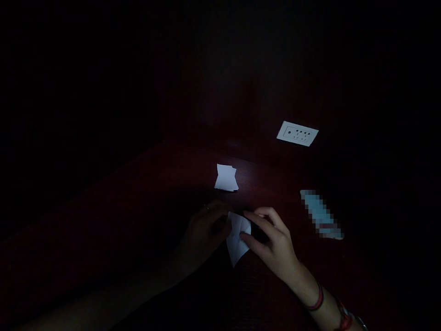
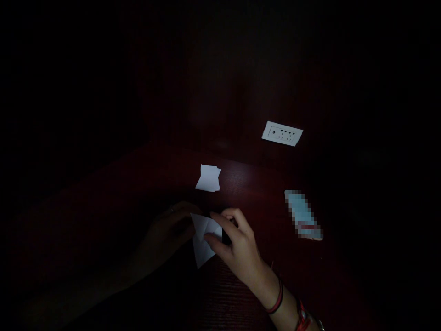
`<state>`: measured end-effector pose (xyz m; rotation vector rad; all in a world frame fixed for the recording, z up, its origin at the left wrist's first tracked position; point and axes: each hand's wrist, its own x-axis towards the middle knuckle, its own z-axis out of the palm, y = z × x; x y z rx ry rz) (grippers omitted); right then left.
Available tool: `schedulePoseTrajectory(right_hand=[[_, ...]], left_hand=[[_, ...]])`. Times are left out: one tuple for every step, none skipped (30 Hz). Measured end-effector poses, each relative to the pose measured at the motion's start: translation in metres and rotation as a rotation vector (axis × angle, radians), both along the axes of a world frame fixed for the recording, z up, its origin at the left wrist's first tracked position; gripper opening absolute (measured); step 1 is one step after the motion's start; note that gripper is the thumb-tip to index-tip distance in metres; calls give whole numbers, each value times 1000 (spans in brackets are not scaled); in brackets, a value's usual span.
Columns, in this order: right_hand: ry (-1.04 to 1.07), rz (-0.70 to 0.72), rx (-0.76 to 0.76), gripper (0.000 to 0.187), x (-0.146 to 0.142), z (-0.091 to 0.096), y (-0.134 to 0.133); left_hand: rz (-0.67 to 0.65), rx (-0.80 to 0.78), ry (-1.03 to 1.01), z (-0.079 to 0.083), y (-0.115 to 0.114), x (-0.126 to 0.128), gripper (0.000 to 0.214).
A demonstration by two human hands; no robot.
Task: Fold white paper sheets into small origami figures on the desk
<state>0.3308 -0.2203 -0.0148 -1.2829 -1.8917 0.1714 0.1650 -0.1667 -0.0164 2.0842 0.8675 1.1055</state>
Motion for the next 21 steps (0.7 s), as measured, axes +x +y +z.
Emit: schedulePoseTrajectory(right_hand=[[-3,-1,5,41,0,-1,0],[-6,1,9,45,0,-1,-1],[-7,5,11,48,0,-1,-1],[-5,7,11,49,0,-1,-2],[2,7,8,48,0,0,-2],[14,6,-4,44,0,0,-1],[32,1,-31,37,0,-1,0],[57,-11,-71,29,0,-2,2],[87,-30,-122,23,0,-5,5],[122,-55,-183,20,1,-8,9],[155,-90,-243,23,2,-12,14],[181,-127,-302,26,3,-17,19],[198,-151,-367,29,5,-22,24],[210,-166,-417,30,7,-27,28],[208,-173,-439,29,8,-31,32],[203,-175,-451,28,10,-35,36],[204,-175,-462,26,11,-38,38],[214,-173,-476,22,12,-40,39],[235,-173,-496,19,13,-41,40],[265,-178,-518,17,13,-42,39],[296,-186,-536,18,13,-42,38]], left_hand=[[-2,-14,-15,0,0,1,22],[-2,-32,-30,0,0,1,21],[1,-49,-42,-1,0,1,19],[5,-63,-46,-1,1,2,16],[14,-69,-41,-2,2,2,13],[25,-66,-25,-4,3,1,10],[39,-53,3,-6,4,2,8],[51,-34,43,-8,6,2,7],[61,-11,91,-11,7,2,6],[69,14,148,-15,9,3,5],[61,35,209,-19,11,4,5],[48,60,265,-24,13,5,5],[23,83,330,-29,14,7,8],[8,116,371,-33,16,8,12],[-16,143,402,-38,17,9,14],[-34,168,414,-42,19,10,16],[-48,192,421,-45,20,11,18],[-59,211,420,-48,20,11,18],[-66,226,416,-50,21,11,18],[-69,239,415,-51,21,11,17],[-70,247,416,-51,21,11,16]])
